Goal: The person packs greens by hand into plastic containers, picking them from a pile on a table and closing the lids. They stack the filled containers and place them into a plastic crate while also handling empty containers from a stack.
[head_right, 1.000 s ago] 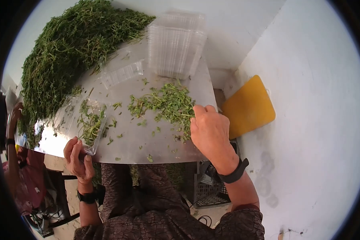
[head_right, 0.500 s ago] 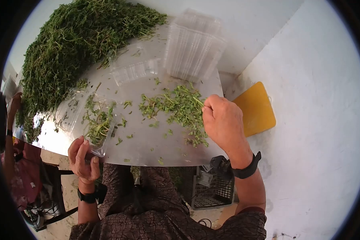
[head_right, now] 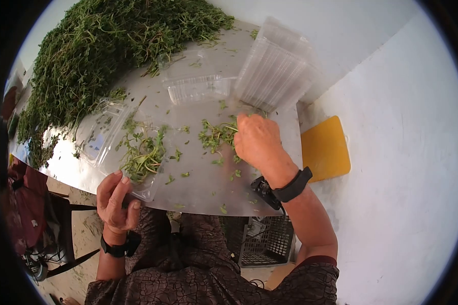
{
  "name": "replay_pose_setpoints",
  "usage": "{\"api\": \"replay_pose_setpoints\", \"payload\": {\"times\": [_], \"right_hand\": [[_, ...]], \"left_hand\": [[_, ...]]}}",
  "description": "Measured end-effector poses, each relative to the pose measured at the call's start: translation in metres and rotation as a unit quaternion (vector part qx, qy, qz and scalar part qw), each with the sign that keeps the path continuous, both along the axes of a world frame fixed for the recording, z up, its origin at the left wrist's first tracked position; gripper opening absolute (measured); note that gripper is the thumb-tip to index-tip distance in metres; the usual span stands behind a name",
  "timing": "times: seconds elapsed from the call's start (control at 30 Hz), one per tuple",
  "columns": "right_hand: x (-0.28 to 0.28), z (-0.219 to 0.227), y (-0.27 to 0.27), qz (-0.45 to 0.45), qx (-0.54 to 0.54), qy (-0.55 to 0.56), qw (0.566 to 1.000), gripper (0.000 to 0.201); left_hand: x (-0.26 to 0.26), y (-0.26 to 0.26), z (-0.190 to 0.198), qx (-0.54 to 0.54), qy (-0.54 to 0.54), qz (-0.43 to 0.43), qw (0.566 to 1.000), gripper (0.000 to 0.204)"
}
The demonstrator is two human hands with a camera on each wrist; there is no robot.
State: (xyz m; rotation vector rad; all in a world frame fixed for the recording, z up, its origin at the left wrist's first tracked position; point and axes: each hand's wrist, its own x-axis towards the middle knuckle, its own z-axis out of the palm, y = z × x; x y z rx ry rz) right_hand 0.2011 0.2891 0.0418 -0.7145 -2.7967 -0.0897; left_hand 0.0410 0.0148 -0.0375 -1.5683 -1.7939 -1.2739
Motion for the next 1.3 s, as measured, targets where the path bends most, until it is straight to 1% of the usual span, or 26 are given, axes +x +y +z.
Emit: {"api": "replay_pose_setpoints", "payload": {"times": [0.03, 0.17, 0.23, 0.27, 0.33, 0.37, 0.43, 0.53, 0.57, 0.63, 0.67, 0.73, 0.77, 0.83, 0.87, 0.93, 0.97, 1.03, 1.17, 1.23, 1.27, 1.3], "right_hand": [[-0.001, -0.002, 0.0, 0.001, 0.017, -0.013, 1.0, 0.01], [-0.001, -0.003, 0.001, -0.005, 0.018, -0.029, 0.999, 0.008], [0.001, 0.0, 0.002, -0.041, 0.011, -0.012, 0.999, 0.006], [0.002, 0.003, 0.001, -0.039, 0.011, -0.014, 0.999, 0.006], [0.005, 0.011, -0.003, -0.052, -0.101, 0.074, 0.991, 0.005], [0.005, 0.014, -0.006, -0.051, -0.103, 0.073, 0.991, 0.005], [0.004, 0.018, -0.012, -0.046, -0.174, 0.084, 0.98, 0.01], [-0.006, 0.008, -0.019, -0.026, -0.165, 0.1, 0.981, 0.011], [-0.011, 0.009, -0.024, -0.023, -0.165, 0.1, 0.981, 0.011], [-0.019, 0.017, -0.032, -0.085, -0.181, 0.006, 0.98, 0.023], [-0.021, 0.017, -0.034, -0.082, -0.182, 0.005, 0.98, 0.023], [-0.024, 0.017, -0.036, -0.074, -0.139, -0.003, 0.988, 0.032], [-0.024, 0.015, -0.037, -0.073, -0.139, -0.003, 0.988, 0.032], [-0.025, 0.008, -0.036, -0.046, -0.092, -0.01, 0.995, 0.028], [-0.025, 0.006, -0.036, -0.044, -0.092, -0.011, 0.995, 0.028], [-0.024, 0.003, -0.034, -0.018, -0.07, 0.008, 0.997, 0.019], [-0.024, 0.001, -0.032, -0.016, -0.07, 0.008, 0.997, 0.019], [-0.023, -0.004, -0.028, -0.007, -0.042, 0.004, 0.999, 0.011], [-0.021, -0.008, -0.024, -0.007, -0.004, 0.009, 1.0, 0.007], [-0.019, -0.007, -0.022, -0.021, -0.063, 0.052, 0.996, 0.006], [-0.017, -0.004, -0.022, -0.017, -0.062, 0.053, 0.997, 0.006], [-0.015, 0.003, -0.023, -0.031, -0.152, 0.088, 0.984, 0.005]], "left_hand": [[0.0, 0.0, 0.0, 0.004, 0.006, -0.002, 1.0, 0.042], [0.0, 0.001, -0.001, 0.003, 0.011, 0.003, 1.0, 0.042], [0.0, 0.001, -0.001, 0.005, 0.012, 0.005, 1.0, 0.043], [0.0, 0.001, -0.001, 0.005, 0.01, 0.008, 1.0, 0.043], [0.0, 0.0, 0.0, 0.003, 0.01, 0.004, 1.0, 0.043], [0.0, 0.001, 0.001, 0.002, 0.009, 0.005, 1.0, 0.043], [0.0, 0.002, 0.001, 0.009, 0.027, 0.008, 1.0, 0.042], [0.0, 0.001, 0.0, 0.005, 0.013, 0.007, 1.0, 0.044], [0.0, 0.001, 0.0, 0.006, 0.013, 0.01, 1.0, 0.044], [-0.001, 0.002, 0.002, 0.01, 0.014, -0.006, 1.0, 0.045], [-0.001, 0.002, 0.002, 0.01, 0.014, -0.003, 1.0, 0.045], [-0.002, 0.003, 0.003, 0.018, 0.015, -0.017, 1.0, 0.045], [-0.003, 0.003, 0.003, 0.018, 0.014, -0.016, 1.0, 0.045], [-0.003, 0.003, 0.003, 0.019, 0.012, -0.023, 0.999, 0.044], [-0.003, 0.003, 0.003, 0.019, 0.011, -0.021, 1.0, 0.044], [-0.003, 0.004, 0.002, 0.026, 0.006, -0.029, 0.999, 0.045], [-0.003, 0.004, 0.003, 0.026, 0.006, -0.026, 0.999, 0.045], [-0.003, 0.005, 0.003, 0.032, 0.009, -0.032, 0.999, 0.046], [-0.003, 0.005, 0.004, 0.041, 0.008, -0.032, 0.999, 0.047], [-0.003, 0.003, 0.001, 0.014, 0.004, -0.04, 0.999, 0.042], [-0.004, 0.003, 0.003, 0.015, 0.005, -0.036, 0.999, 0.042], [-0.004, 0.005, 0.005, 0.029, 0.007, -0.038, 0.999, 0.045]]}}
